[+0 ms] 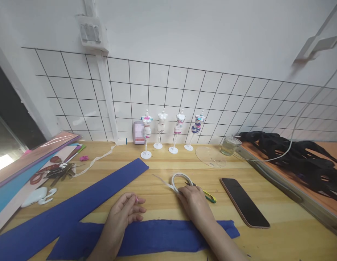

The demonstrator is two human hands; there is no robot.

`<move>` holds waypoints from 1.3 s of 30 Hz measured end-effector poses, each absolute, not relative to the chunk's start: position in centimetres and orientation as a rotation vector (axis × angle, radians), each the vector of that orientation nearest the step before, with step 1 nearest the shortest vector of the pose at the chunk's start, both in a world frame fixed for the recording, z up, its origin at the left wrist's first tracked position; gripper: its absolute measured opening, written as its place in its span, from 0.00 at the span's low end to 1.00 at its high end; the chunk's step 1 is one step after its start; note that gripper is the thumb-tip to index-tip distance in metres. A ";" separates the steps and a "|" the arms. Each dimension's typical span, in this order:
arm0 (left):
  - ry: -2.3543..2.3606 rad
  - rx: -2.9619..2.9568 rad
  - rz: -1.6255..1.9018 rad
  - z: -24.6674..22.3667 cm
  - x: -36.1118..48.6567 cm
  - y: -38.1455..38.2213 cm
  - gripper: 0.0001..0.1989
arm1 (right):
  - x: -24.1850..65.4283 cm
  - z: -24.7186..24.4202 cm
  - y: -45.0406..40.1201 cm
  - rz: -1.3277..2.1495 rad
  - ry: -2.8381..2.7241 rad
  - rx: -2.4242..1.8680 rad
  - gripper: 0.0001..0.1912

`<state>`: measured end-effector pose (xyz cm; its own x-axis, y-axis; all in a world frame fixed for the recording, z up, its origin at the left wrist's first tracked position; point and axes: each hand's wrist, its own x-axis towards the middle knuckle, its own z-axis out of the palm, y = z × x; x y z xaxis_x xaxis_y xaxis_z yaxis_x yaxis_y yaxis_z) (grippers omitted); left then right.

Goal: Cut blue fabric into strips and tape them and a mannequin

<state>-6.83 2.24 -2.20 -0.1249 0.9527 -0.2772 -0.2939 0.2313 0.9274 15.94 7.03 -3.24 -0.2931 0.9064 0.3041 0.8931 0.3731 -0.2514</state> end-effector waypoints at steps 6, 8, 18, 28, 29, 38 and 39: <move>1.197 0.773 1.213 -2.3 -6.0 2.1 0.15 | 15.0 -3.4 6.0 0.057 -2.216 -1.415 0.09; 1.175 0.808 1.188 -2.4 -5.8 2.0 0.16 | 14.0 -2.8 4.7 0.118 -2.213 -1.205 0.11; 1.042 1.136 0.950 -2.9 -4.4 0.6 0.19 | 11.5 -1.2 2.2 0.176 -2.271 -0.832 0.06; 0.974 1.110 0.858 -2.4 -4.4 0.4 0.22 | 11.7 -0.9 1.9 0.201 -2.289 -0.828 0.07; 0.957 1.092 0.854 -2.4 -4.4 0.4 0.21 | 11.7 -0.9 1.8 0.189 -2.284 -0.830 0.07; 0.974 0.899 0.911 -3.0 -4.6 1.0 0.20 | 11.4 -1.0 2.1 -0.031 -2.380 -0.761 0.10; 0.987 0.907 0.914 -3.0 -4.7 1.1 0.20 | 11.3 -1.1 2.1 -0.026 -2.384 -0.762 0.10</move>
